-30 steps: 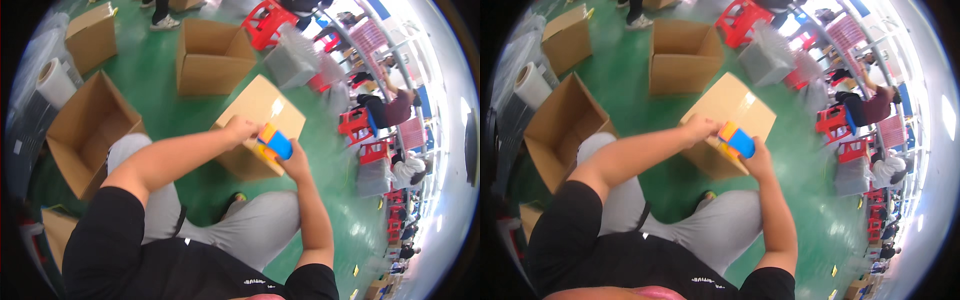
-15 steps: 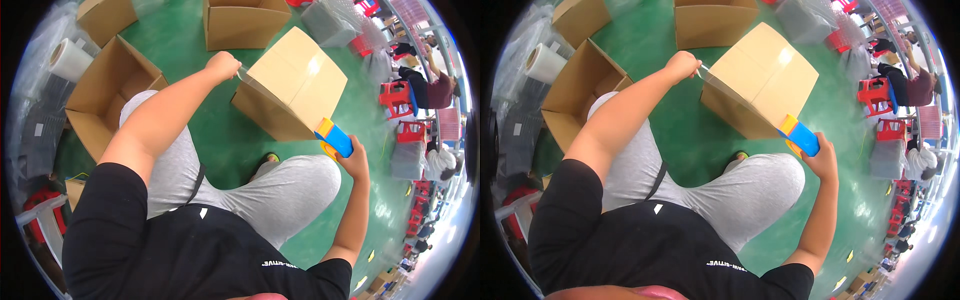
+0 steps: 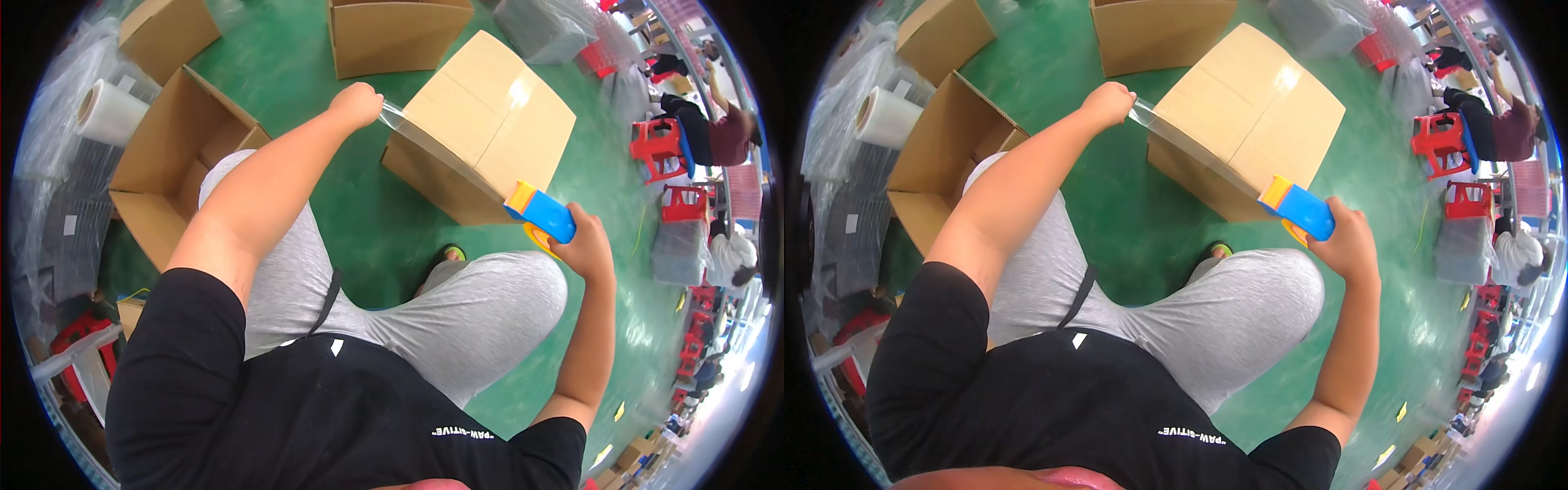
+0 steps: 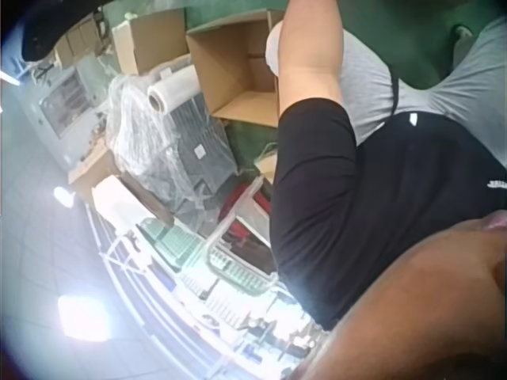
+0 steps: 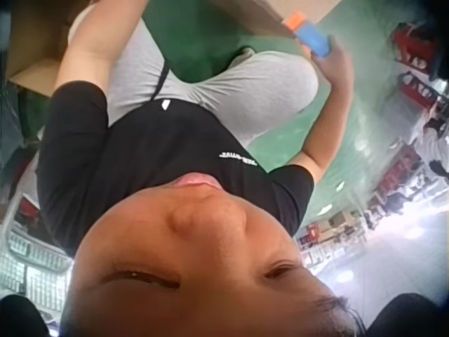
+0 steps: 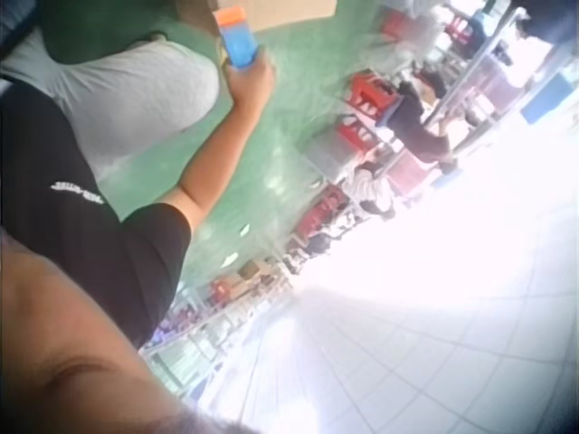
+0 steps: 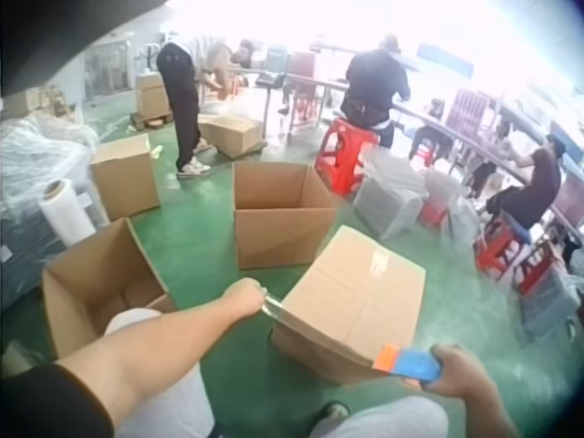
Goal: Seal cardboard boxes using a handheld tape dispenser.
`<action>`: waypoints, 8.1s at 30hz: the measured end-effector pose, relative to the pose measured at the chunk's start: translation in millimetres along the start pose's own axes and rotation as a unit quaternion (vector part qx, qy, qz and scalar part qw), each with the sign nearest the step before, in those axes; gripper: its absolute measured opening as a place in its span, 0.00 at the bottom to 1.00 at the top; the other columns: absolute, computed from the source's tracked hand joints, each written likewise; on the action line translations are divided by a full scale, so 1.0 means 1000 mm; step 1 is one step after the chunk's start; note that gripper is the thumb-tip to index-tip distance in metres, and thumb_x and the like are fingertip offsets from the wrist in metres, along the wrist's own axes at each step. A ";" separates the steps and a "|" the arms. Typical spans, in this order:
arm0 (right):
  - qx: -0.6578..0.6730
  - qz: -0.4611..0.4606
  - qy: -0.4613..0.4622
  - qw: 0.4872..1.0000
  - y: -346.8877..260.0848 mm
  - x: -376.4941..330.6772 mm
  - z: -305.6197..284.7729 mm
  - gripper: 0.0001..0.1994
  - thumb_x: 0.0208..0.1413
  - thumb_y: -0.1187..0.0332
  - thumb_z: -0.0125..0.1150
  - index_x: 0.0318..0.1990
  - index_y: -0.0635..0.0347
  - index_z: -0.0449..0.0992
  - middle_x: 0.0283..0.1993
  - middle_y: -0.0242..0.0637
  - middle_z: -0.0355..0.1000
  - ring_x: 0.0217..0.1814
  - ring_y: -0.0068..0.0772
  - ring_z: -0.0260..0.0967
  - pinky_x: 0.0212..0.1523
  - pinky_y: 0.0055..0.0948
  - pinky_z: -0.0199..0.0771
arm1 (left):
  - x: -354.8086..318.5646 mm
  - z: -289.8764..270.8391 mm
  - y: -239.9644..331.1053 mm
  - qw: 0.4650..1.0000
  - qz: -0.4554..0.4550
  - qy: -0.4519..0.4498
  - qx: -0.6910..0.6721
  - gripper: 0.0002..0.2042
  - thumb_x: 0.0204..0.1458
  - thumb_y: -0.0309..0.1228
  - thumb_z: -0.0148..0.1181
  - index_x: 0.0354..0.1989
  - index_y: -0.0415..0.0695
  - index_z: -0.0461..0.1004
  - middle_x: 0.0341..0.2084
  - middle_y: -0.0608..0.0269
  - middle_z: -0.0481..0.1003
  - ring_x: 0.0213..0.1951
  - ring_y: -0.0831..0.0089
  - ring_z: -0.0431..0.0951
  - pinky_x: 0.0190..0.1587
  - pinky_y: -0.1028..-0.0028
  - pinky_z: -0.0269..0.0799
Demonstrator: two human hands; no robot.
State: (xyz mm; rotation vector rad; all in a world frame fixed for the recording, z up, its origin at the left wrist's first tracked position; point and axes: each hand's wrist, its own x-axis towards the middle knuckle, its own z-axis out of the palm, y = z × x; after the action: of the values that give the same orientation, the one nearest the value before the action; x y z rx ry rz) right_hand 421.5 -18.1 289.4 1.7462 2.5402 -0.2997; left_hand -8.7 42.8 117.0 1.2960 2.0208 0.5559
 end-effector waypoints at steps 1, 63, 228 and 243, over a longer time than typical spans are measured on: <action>0.007 0.004 -0.010 1.000 0.002 0.002 -0.001 0.21 0.34 0.70 0.69 0.40 0.63 0.72 0.32 0.52 0.74 0.39 0.56 0.71 0.42 0.46 0.71 | 0.002 0.003 -0.001 1.000 0.003 -0.011 0.027 0.15 0.56 0.37 0.52 0.30 0.37 0.79 0.32 0.45 0.79 0.36 0.47 0.78 0.40 0.57 0.73; -0.060 -0.081 -0.055 0.993 0.030 0.006 -0.001 0.16 0.33 0.68 0.65 0.34 0.56 0.70 0.30 0.44 0.73 0.35 0.51 0.70 0.47 0.39 0.66 | -0.082 0.085 0.166 0.895 0.316 -0.140 0.281 0.16 0.58 0.42 0.50 0.40 0.45 0.79 0.40 0.56 0.79 0.45 0.56 0.78 0.48 0.56 0.73; 0.103 -0.050 -0.465 0.878 -0.024 0.107 0.101 0.31 0.66 0.44 0.43 0.64 0.62 0.68 0.66 0.49 0.65 0.68 0.45 0.62 0.67 0.37 0.59 | -0.055 0.087 0.027 0.869 0.427 0.177 0.180 0.29 0.53 0.42 0.60 0.62 0.45 0.65 0.61 0.60 0.68 0.64 0.63 0.65 0.65 0.60 0.57; -0.005 0.022 -0.410 0.912 0.048 0.076 0.097 0.31 0.61 0.40 0.50 0.60 0.57 0.73 0.62 0.46 0.70 0.66 0.46 0.65 0.66 0.37 0.62 | -0.033 0.062 -0.005 0.919 0.370 0.081 -0.108 0.27 0.52 0.15 0.56 0.63 0.44 0.67 0.67 0.53 0.61 0.67 0.61 0.63 0.66 0.70 0.63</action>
State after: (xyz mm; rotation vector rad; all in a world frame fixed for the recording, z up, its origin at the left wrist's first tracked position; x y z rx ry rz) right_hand 431.7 50.8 176.7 1.2668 1.8724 -0.8099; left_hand 42.2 10.6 81.1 1.9072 1.4709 1.2252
